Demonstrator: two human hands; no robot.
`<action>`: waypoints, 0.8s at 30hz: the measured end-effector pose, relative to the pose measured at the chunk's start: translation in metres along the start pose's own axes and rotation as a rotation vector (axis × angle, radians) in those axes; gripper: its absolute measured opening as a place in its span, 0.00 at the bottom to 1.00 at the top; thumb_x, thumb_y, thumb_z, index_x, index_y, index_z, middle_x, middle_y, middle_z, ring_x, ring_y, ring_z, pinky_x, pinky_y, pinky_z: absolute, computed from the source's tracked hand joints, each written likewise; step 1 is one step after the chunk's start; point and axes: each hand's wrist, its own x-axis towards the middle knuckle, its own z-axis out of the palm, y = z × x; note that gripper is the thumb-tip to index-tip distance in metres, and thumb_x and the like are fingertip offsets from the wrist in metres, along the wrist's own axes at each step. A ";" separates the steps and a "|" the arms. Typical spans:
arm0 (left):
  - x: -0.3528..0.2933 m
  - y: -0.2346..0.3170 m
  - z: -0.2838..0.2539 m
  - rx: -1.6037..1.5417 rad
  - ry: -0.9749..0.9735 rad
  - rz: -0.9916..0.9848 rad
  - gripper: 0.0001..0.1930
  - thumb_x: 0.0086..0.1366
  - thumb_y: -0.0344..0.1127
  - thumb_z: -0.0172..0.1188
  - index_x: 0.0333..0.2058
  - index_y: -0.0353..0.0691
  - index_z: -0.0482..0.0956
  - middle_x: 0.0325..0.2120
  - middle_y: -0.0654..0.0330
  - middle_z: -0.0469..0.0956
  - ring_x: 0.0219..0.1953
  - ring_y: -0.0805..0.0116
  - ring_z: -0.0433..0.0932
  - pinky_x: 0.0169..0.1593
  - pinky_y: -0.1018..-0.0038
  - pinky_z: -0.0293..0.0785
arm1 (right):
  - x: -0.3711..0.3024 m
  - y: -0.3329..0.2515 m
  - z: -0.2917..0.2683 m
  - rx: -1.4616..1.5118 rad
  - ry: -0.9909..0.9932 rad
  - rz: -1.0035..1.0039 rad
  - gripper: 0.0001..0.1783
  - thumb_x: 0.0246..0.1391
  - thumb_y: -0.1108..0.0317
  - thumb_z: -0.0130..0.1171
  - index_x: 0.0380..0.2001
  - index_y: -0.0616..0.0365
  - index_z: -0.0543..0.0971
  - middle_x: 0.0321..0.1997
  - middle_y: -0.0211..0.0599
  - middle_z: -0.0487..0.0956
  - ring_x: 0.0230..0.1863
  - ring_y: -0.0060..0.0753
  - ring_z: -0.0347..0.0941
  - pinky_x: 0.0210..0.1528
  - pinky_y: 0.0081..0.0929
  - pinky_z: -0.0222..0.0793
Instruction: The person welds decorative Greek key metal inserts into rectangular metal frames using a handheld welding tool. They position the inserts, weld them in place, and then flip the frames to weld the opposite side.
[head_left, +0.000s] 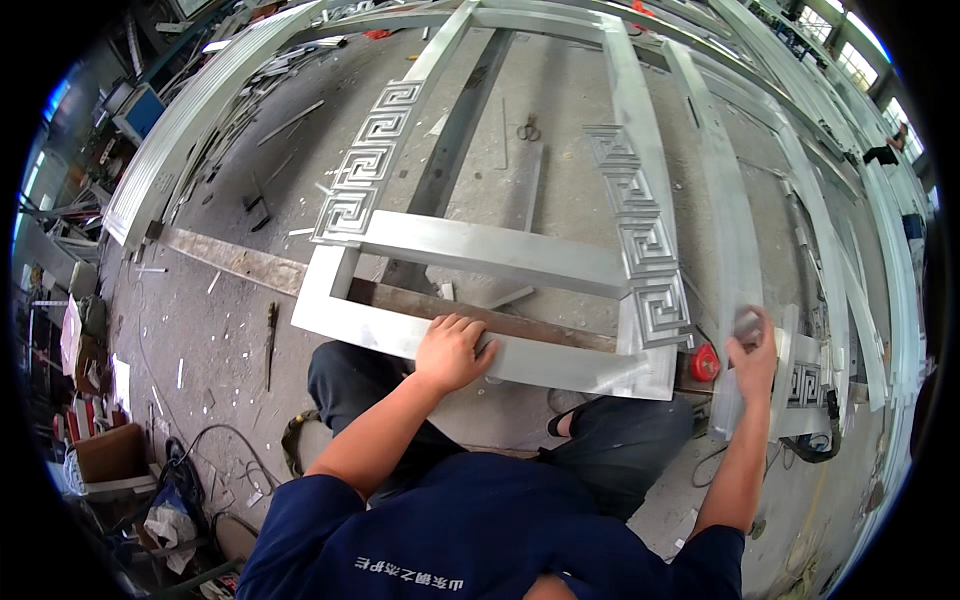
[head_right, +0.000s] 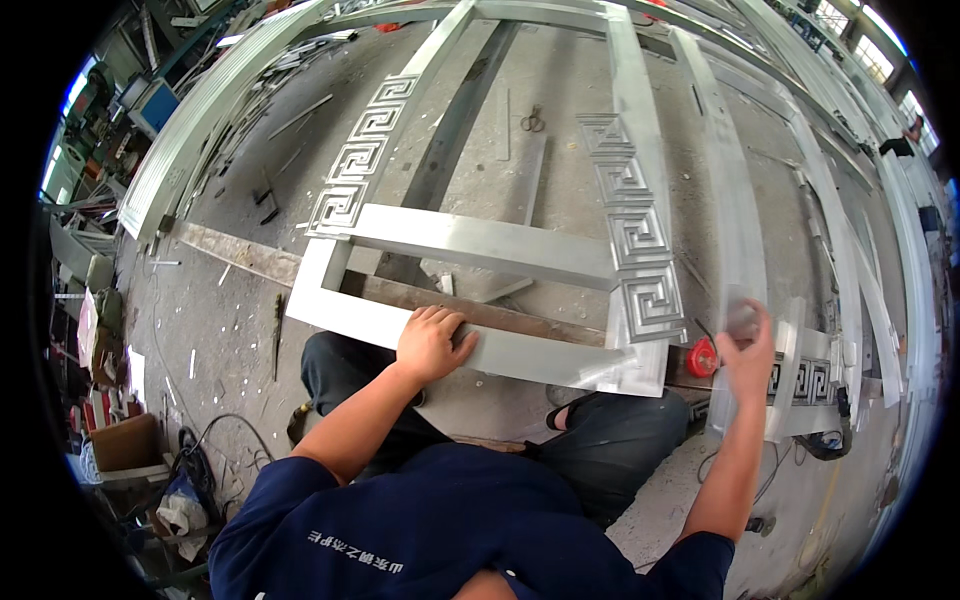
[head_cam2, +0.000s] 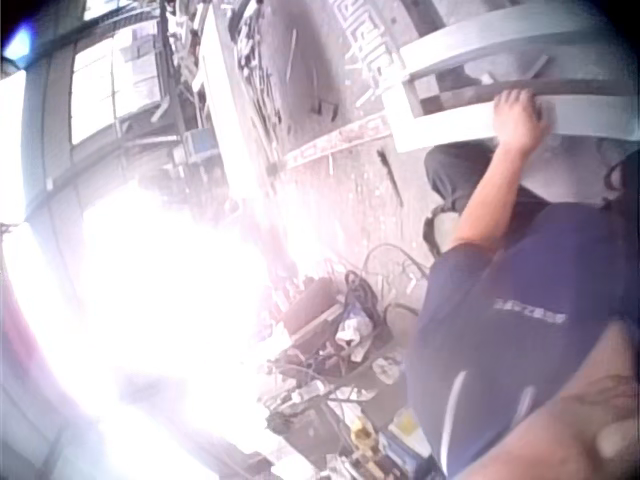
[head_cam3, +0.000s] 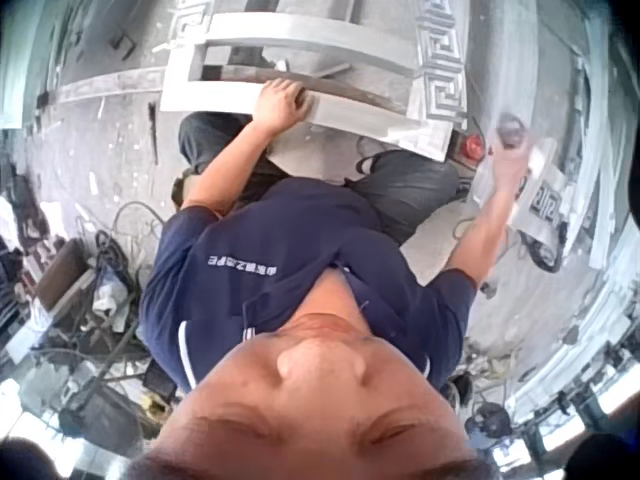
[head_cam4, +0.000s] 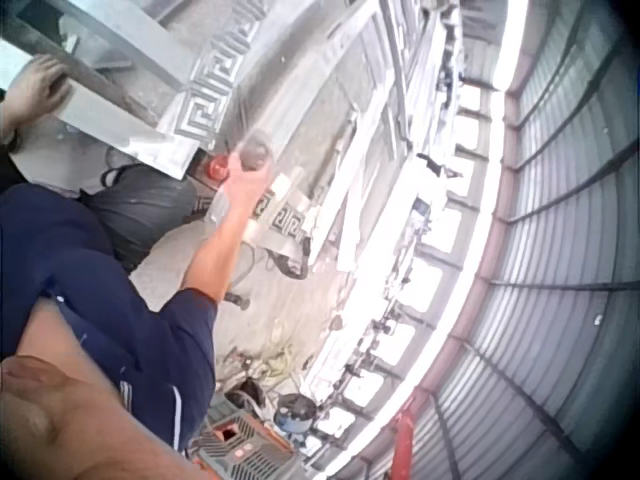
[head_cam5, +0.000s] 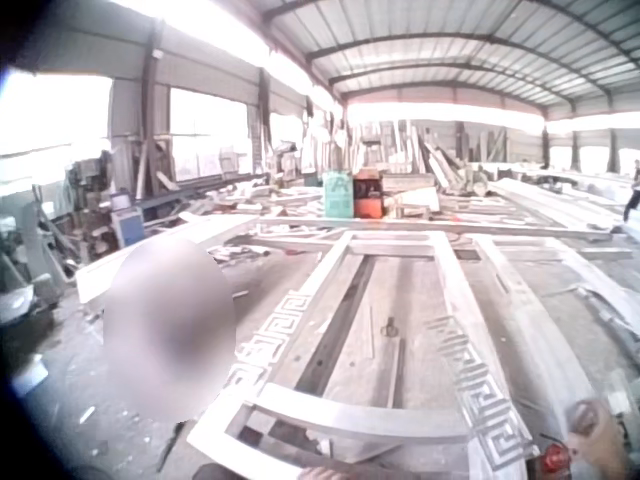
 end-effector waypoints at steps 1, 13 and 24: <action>-0.001 -0.004 0.000 -0.031 0.008 0.020 0.16 0.59 0.46 0.67 0.36 0.39 0.83 0.33 0.56 0.83 0.40 0.55 0.80 0.51 0.63 0.73 | -0.017 -0.041 0.020 0.078 -0.169 0.053 0.39 0.41 0.69 0.71 0.60 0.59 0.72 0.50 0.45 0.79 0.53 0.45 0.77 0.57 0.38 0.72; -0.005 -0.031 -0.047 0.215 -0.410 -0.020 0.52 0.36 0.71 0.75 0.55 0.40 0.76 0.51 0.57 0.76 0.58 0.54 0.71 0.67 0.61 0.60 | -0.058 -0.103 0.227 0.040 -0.754 -0.302 0.38 0.41 0.59 0.71 0.58 0.59 0.75 0.55 0.52 0.78 0.52 0.48 0.80 0.56 0.38 0.74; -0.004 -0.037 -0.053 0.177 -0.457 -0.041 0.49 0.36 0.68 0.77 0.53 0.39 0.78 0.48 0.58 0.78 0.57 0.57 0.73 0.66 0.62 0.62 | -0.051 -0.096 0.226 0.029 -0.794 -0.185 0.34 0.41 0.54 0.69 0.54 0.55 0.80 0.43 0.52 0.84 0.44 0.48 0.81 0.49 0.36 0.74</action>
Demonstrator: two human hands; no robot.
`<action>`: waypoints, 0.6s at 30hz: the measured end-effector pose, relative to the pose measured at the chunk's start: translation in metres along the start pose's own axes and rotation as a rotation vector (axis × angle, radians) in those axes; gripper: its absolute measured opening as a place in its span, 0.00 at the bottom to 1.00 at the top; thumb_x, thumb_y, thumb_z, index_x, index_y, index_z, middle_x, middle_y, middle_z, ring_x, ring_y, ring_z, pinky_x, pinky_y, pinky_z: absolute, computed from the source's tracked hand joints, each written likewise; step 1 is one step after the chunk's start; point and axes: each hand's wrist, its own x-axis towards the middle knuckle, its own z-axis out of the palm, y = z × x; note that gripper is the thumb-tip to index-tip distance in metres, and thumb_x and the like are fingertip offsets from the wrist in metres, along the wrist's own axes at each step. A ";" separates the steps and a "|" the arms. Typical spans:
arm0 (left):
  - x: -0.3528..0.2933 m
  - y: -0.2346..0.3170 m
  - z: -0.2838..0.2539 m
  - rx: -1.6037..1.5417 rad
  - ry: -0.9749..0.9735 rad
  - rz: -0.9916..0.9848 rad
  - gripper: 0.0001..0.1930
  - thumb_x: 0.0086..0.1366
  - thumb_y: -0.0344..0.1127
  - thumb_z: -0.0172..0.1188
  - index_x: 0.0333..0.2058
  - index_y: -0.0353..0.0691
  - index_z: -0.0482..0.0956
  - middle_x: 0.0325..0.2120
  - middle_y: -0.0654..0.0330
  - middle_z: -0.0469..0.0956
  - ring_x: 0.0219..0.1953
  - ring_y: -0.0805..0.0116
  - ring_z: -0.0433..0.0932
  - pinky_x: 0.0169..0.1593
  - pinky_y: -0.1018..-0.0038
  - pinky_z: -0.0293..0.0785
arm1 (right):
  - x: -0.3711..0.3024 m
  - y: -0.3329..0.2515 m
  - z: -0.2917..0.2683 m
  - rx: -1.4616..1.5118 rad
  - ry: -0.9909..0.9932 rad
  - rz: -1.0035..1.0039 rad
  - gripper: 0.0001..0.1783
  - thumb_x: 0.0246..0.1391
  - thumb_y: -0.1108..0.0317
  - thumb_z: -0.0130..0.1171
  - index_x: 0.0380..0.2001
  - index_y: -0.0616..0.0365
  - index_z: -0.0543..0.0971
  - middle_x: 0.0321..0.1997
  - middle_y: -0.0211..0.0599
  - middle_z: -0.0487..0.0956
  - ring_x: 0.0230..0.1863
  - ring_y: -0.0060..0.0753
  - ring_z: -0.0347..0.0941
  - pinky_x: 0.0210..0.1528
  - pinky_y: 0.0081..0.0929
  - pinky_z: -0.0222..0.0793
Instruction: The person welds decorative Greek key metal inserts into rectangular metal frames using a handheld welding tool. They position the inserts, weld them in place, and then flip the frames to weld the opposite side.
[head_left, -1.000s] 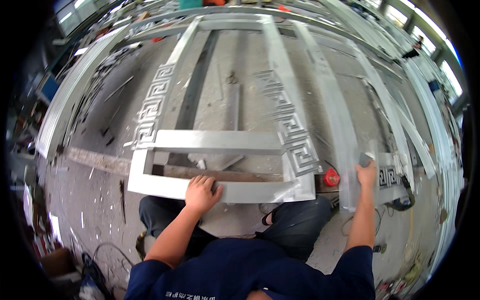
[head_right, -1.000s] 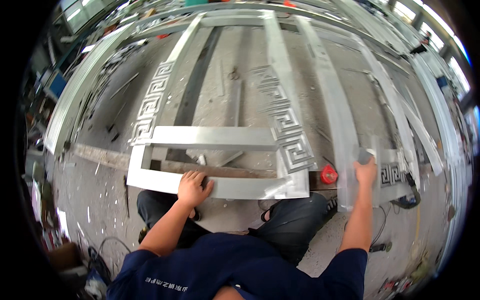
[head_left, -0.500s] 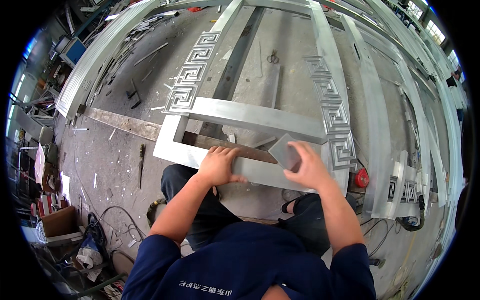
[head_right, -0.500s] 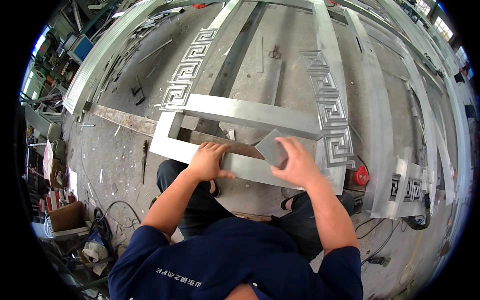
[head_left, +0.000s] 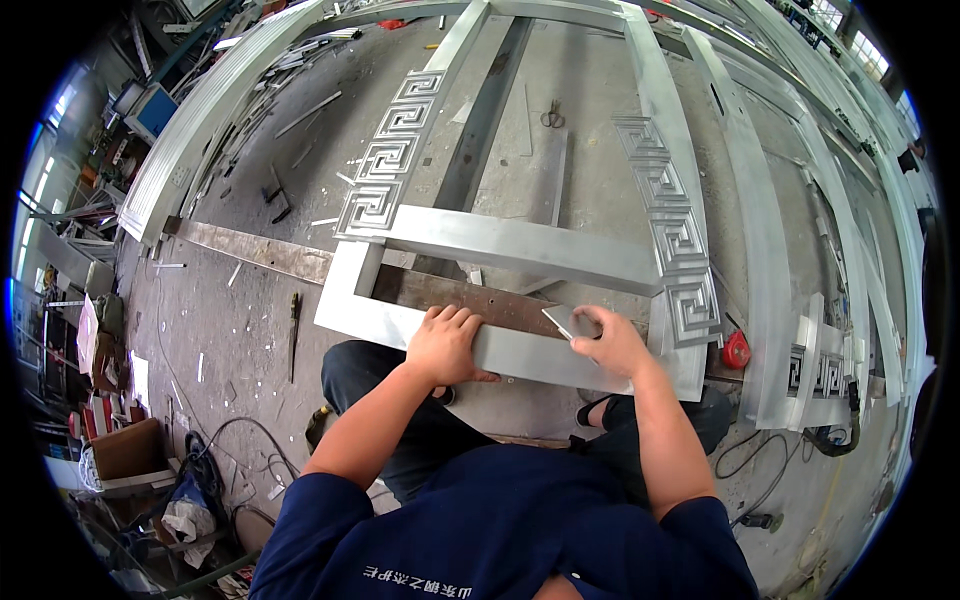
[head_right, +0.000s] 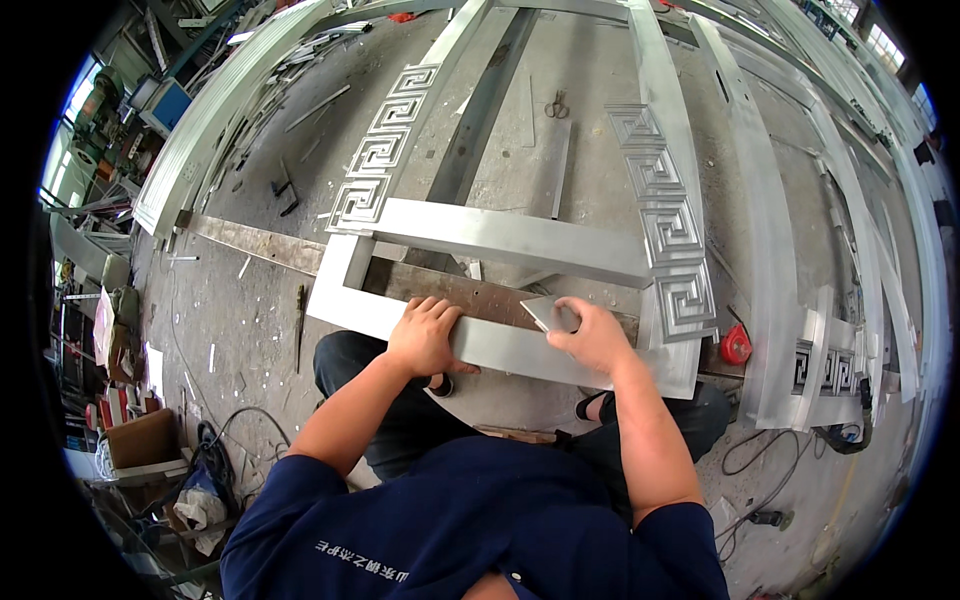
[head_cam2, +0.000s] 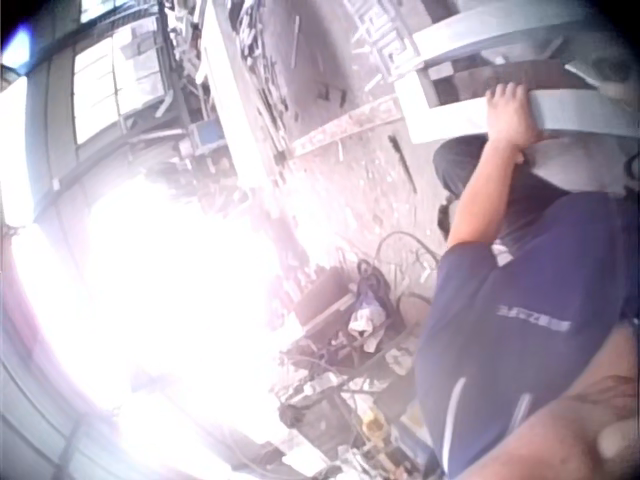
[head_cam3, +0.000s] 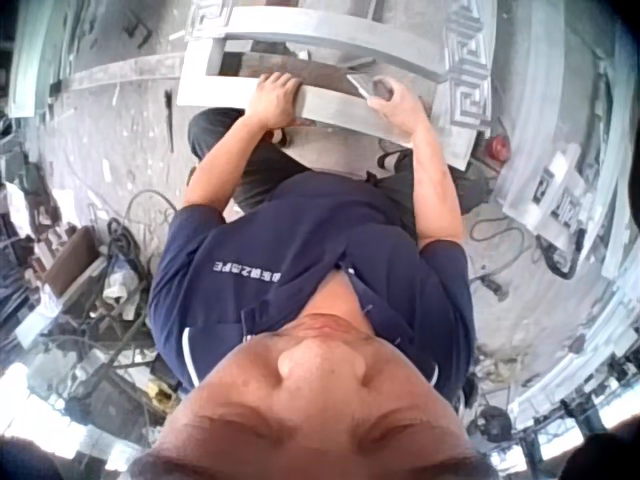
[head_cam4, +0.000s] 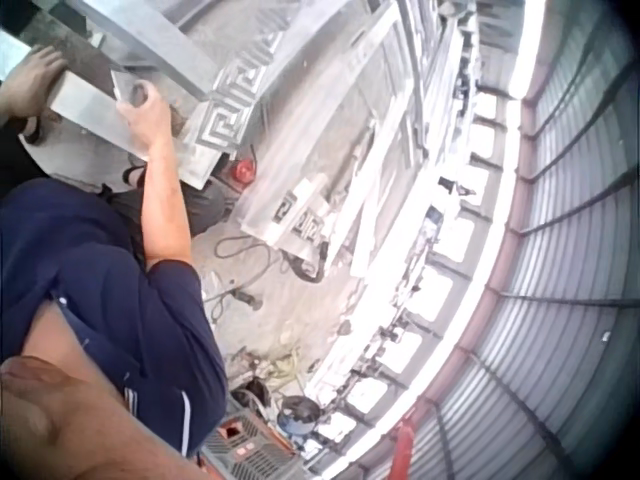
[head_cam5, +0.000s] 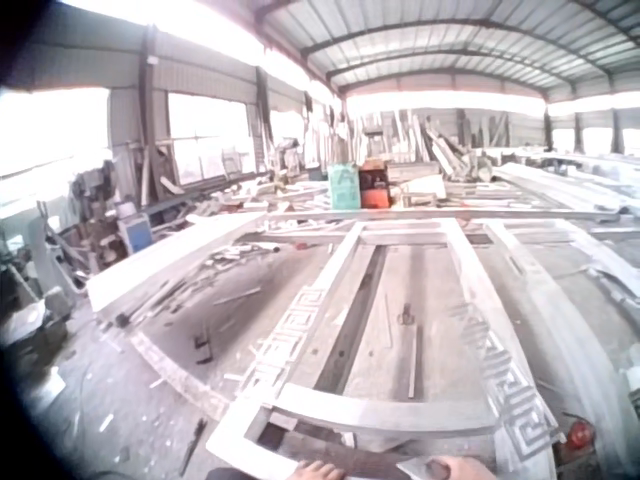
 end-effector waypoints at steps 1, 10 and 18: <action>-0.001 0.000 -0.001 -0.007 0.008 0.004 0.49 0.36 0.67 0.77 0.53 0.39 0.78 0.48 0.58 0.78 0.57 0.57 0.73 0.66 0.62 0.62 | -0.004 -0.002 0.002 0.004 -0.010 0.005 0.34 0.42 0.54 0.68 0.55 0.55 0.80 0.43 0.52 0.84 0.44 0.48 0.81 0.50 0.36 0.74; -0.003 0.007 -0.004 0.008 0.054 0.006 0.48 0.38 0.65 0.77 0.53 0.39 0.77 0.47 0.58 0.77 0.56 0.57 0.73 0.67 0.61 0.61 | -0.008 -0.005 0.003 0.047 0.067 -0.071 0.37 0.42 0.54 0.69 0.56 0.64 0.78 0.45 0.54 0.84 0.44 0.50 0.82 0.50 0.38 0.75; -0.012 -0.016 0.012 -0.249 0.394 0.104 0.41 0.46 0.61 0.74 0.52 0.36 0.77 0.48 0.51 0.78 0.54 0.49 0.74 0.63 0.57 0.66 | 0.051 -0.026 0.027 -0.297 -0.036 -0.303 0.42 0.39 0.52 0.71 0.59 0.61 0.75 0.55 0.51 0.78 0.55 0.54 0.77 0.58 0.41 0.73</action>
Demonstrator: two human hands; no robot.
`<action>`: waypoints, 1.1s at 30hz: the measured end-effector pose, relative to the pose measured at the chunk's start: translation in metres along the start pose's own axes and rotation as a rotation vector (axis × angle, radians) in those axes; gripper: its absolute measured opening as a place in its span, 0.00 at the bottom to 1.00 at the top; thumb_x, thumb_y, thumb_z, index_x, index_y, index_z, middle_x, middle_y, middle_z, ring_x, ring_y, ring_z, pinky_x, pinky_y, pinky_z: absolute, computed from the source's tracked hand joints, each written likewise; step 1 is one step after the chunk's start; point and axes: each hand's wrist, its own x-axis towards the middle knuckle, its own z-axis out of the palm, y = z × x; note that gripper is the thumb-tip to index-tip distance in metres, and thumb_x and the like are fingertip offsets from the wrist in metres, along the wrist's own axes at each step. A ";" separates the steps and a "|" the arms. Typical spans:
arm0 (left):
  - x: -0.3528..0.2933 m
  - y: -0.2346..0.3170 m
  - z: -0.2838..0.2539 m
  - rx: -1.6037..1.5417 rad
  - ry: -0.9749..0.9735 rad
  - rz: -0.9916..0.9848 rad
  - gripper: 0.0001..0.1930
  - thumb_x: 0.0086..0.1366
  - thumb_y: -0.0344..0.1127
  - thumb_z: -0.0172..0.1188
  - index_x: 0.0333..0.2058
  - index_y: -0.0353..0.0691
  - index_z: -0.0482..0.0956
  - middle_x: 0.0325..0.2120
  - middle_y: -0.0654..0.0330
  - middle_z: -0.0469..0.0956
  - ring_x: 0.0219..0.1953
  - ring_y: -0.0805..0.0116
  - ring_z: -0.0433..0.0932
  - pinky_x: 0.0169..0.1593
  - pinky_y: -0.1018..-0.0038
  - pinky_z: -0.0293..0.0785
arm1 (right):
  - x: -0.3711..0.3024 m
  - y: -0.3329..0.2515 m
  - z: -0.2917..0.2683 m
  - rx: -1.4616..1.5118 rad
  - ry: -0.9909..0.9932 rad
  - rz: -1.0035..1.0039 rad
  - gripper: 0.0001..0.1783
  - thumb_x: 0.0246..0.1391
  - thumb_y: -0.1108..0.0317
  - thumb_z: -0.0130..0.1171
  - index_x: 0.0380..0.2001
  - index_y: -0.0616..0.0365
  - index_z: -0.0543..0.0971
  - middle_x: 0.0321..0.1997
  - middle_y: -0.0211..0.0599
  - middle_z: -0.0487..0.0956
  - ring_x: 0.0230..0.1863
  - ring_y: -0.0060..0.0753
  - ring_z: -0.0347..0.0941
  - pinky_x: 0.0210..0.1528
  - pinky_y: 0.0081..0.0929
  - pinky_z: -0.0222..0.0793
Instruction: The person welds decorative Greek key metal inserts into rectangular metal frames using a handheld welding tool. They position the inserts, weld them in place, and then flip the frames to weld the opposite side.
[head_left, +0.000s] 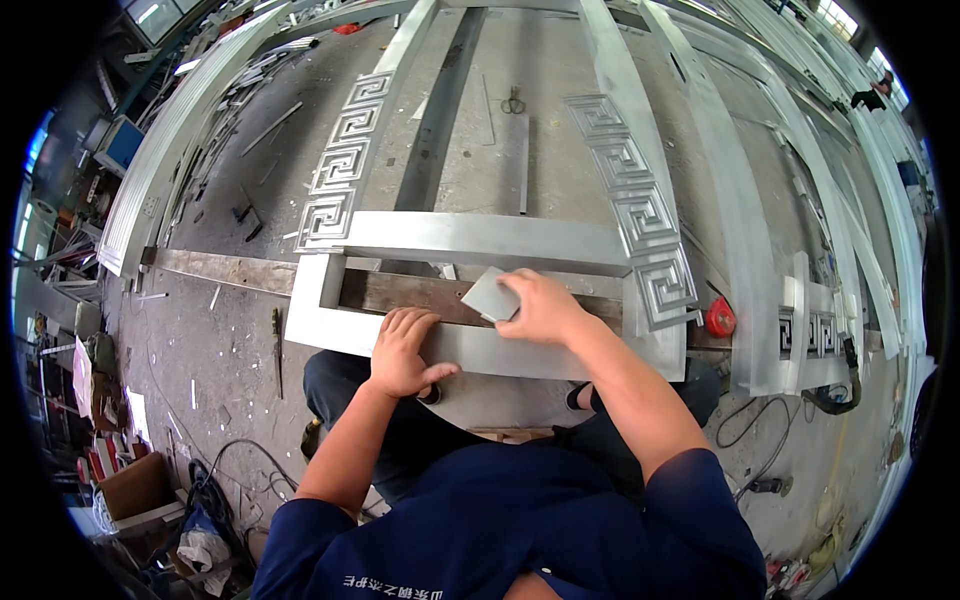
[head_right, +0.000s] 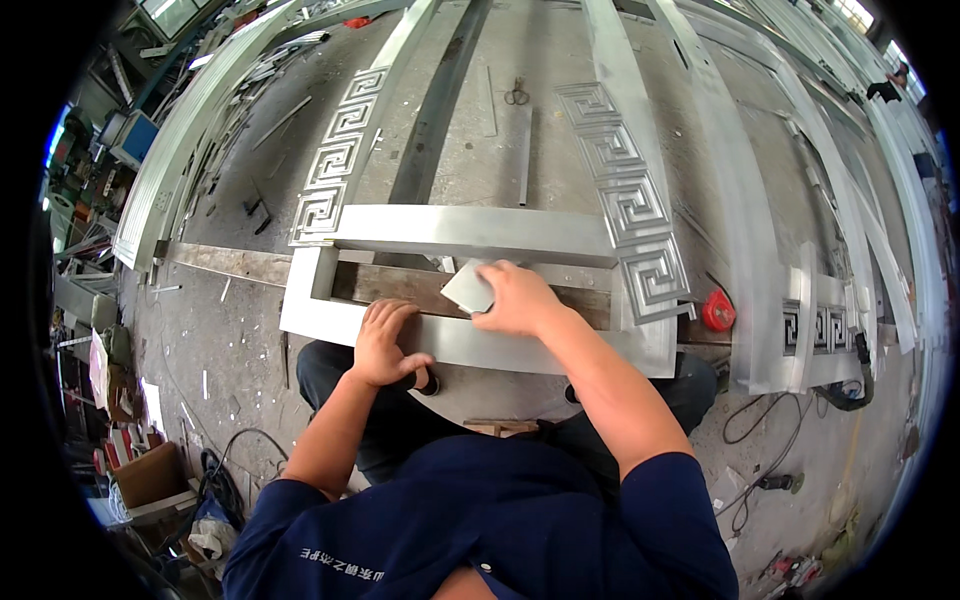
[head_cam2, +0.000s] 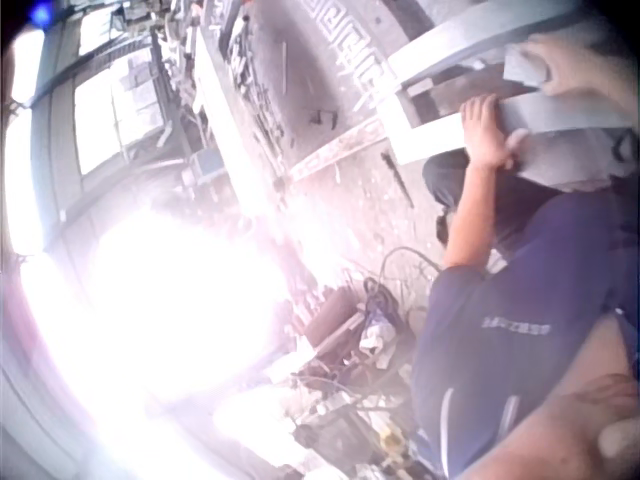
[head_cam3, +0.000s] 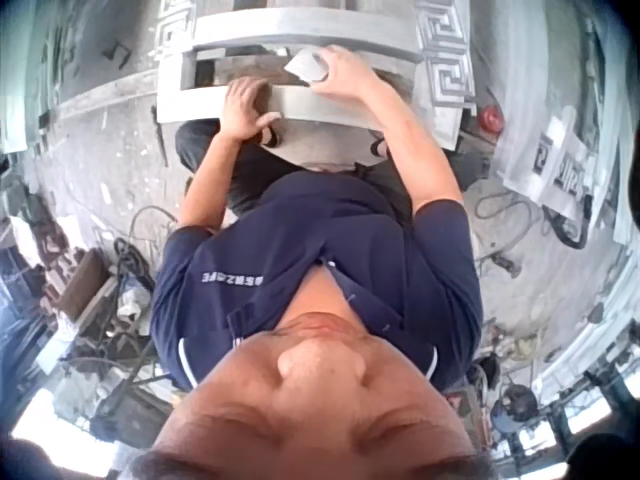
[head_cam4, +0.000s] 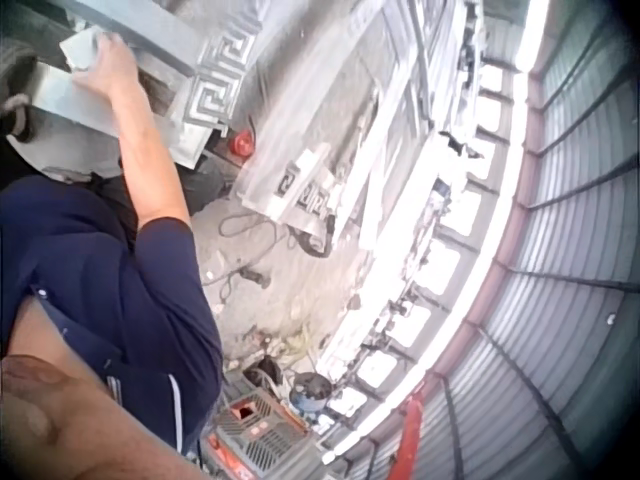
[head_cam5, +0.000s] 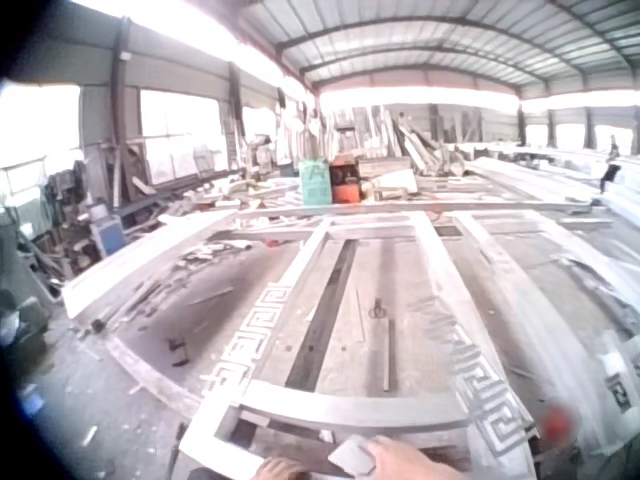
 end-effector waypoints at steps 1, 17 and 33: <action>-0.006 -0.007 0.000 -0.077 0.109 -0.013 0.39 0.49 0.59 0.74 0.51 0.35 0.77 0.47 0.50 0.78 0.54 0.47 0.75 0.61 0.56 0.67 | 0.015 -0.007 0.008 -0.034 -0.053 -0.014 0.43 0.38 0.51 0.71 0.59 0.60 0.76 0.56 0.51 0.78 0.56 0.54 0.76 0.59 0.41 0.72; -0.026 -0.045 -0.004 0.192 0.368 -0.328 0.19 0.56 0.46 0.70 0.40 0.39 0.82 0.41 0.57 0.80 0.48 0.51 0.74 0.55 0.59 0.69 | 0.106 -0.036 0.085 0.161 -0.074 -0.236 0.40 0.40 0.56 0.69 0.57 0.66 0.76 0.61 0.50 0.76 0.61 0.50 0.73 0.64 0.36 0.70; 0.061 -0.059 -0.008 0.257 -0.266 -0.642 0.33 0.55 0.53 0.70 0.54 0.36 0.79 0.53 0.48 0.78 0.57 0.48 0.75 0.62 0.60 0.69 | -0.030 0.084 -0.025 0.052 -0.287 0.043 0.44 0.40 0.67 0.75 0.64 0.49 0.72 0.76 0.39 0.62 0.76 0.49 0.55 0.76 0.40 0.54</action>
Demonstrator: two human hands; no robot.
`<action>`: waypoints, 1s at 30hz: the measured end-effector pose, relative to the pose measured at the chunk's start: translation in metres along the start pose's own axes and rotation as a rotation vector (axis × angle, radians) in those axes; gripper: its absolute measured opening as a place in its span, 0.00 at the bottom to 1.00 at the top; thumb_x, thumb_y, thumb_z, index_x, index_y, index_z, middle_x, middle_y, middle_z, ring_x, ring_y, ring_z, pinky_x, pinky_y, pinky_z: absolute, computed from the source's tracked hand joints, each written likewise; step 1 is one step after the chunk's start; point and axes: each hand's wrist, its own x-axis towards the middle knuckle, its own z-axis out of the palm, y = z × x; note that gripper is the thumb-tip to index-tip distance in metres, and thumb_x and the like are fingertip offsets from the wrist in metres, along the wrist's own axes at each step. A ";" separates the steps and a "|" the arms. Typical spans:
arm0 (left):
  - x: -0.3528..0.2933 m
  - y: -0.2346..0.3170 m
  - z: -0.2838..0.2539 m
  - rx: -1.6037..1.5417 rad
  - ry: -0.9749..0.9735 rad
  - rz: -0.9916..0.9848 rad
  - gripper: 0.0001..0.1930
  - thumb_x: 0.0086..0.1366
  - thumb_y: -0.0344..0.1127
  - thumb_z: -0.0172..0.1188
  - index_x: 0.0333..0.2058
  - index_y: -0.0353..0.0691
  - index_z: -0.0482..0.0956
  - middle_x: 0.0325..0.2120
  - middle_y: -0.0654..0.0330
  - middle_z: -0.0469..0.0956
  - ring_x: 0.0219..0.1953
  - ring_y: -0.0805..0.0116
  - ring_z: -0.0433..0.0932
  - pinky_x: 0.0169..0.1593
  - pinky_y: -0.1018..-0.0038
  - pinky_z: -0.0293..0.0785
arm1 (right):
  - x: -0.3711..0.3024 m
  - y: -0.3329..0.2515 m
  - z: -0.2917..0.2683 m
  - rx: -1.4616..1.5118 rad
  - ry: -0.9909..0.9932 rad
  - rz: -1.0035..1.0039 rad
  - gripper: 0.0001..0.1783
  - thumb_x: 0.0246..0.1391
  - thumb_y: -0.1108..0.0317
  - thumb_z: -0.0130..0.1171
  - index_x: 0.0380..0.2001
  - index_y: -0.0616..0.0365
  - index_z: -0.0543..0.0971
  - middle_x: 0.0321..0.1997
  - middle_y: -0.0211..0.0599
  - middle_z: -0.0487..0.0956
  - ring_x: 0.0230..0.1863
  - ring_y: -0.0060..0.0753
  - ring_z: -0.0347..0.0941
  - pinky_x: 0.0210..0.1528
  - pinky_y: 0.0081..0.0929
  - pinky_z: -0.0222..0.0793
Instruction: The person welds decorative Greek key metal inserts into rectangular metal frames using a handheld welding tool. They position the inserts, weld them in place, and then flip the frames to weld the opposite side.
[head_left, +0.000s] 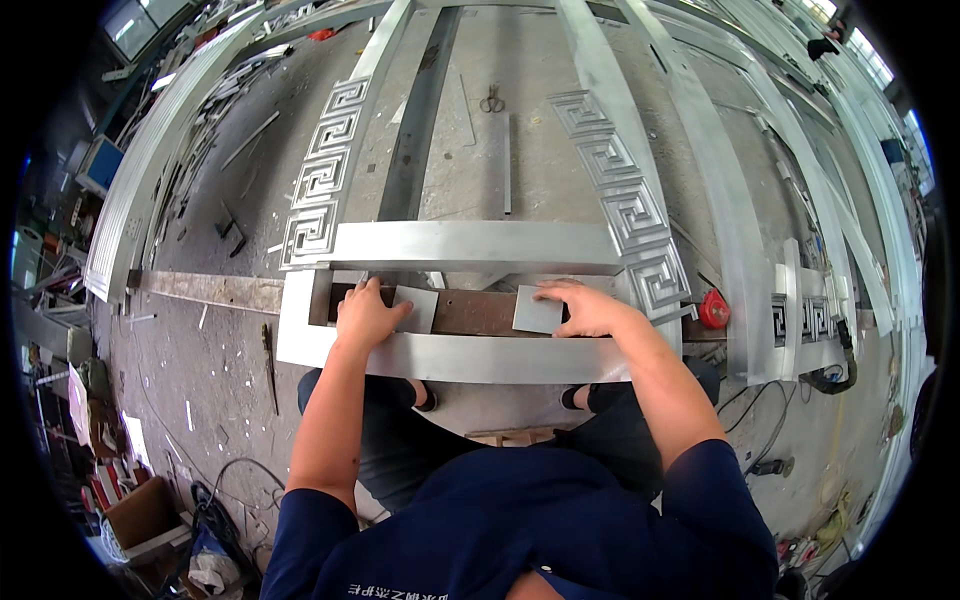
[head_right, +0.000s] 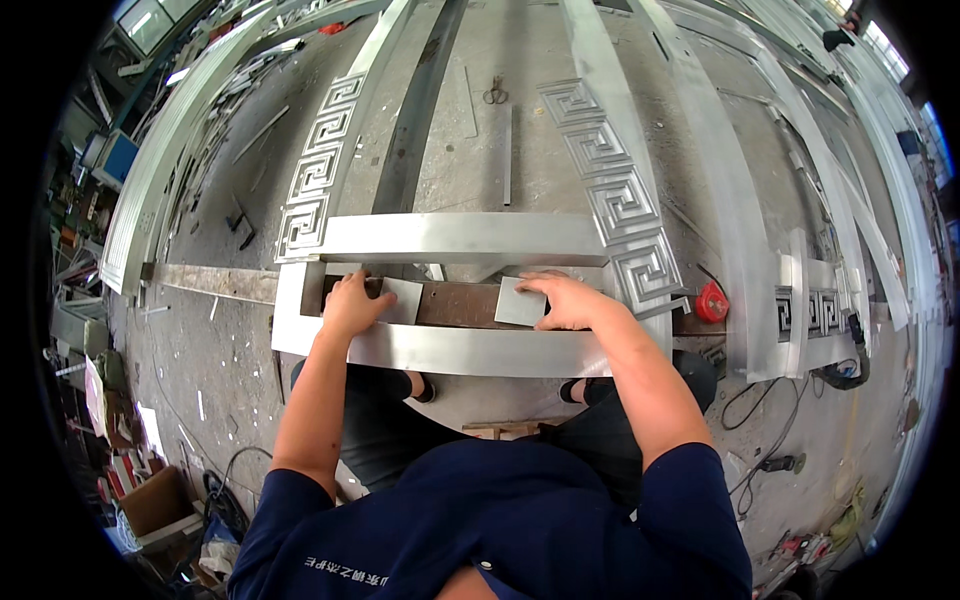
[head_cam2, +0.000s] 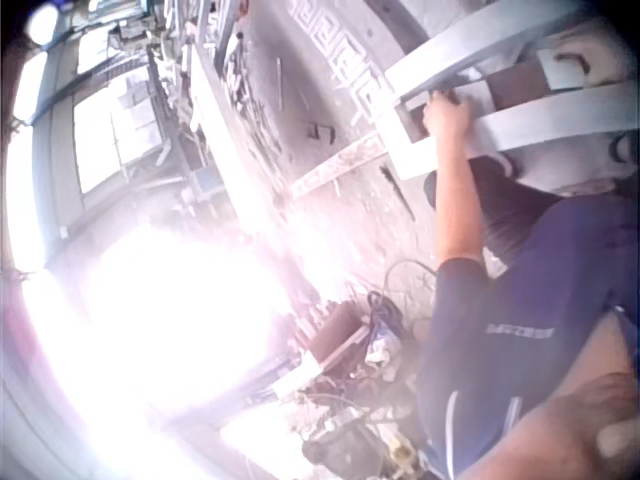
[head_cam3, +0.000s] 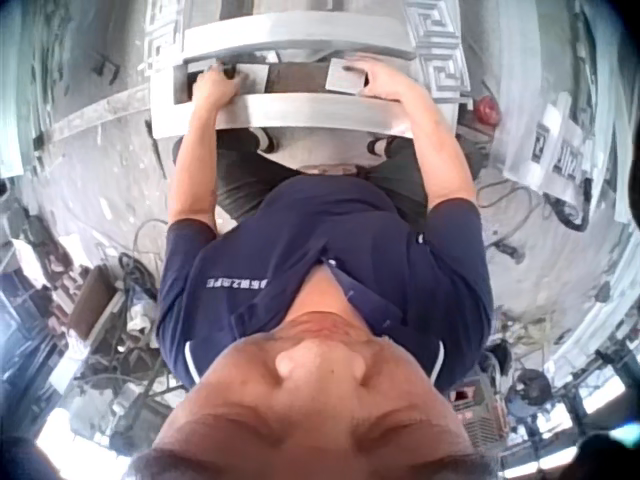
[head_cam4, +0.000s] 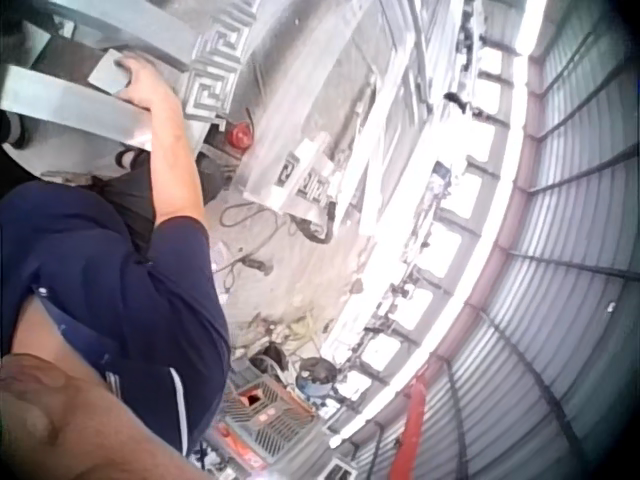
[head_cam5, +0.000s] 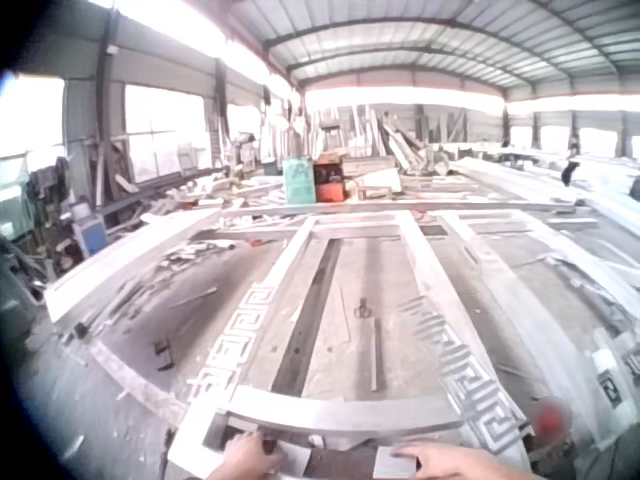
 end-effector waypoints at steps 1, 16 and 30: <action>0.006 0.005 0.001 0.081 -0.074 -0.043 0.36 0.54 0.54 0.71 0.56 0.37 0.79 0.55 0.47 0.76 0.59 0.49 0.74 0.63 0.60 0.69 | -0.001 0.002 0.001 0.005 -0.017 0.010 0.45 0.41 0.67 0.75 0.66 0.47 0.72 0.78 0.37 0.60 0.78 0.48 0.52 0.77 0.40 0.54; 0.011 0.008 0.004 0.063 -0.161 -0.058 0.34 0.52 0.53 0.70 0.58 0.48 0.79 0.49 0.50 0.84 0.53 0.50 0.81 0.56 0.58 0.76 | -0.092 -0.034 -0.006 0.345 0.600 -0.123 0.18 0.49 0.69 0.71 0.44 0.59 0.83 0.55 0.40 0.81 0.57 0.43 0.77 0.60 0.36 0.72; 0.009 0.009 0.010 0.032 -0.059 -0.055 0.30 0.58 0.53 0.67 0.55 0.43 0.81 0.45 0.49 0.84 0.50 0.49 0.82 0.53 0.58 0.77 | -0.424 0.192 -0.019 -0.243 1.169 1.340 0.33 0.58 0.53 0.65 0.58 0.69 0.73 0.61 0.61 0.74 0.66 0.64 0.65 0.65 0.50 0.64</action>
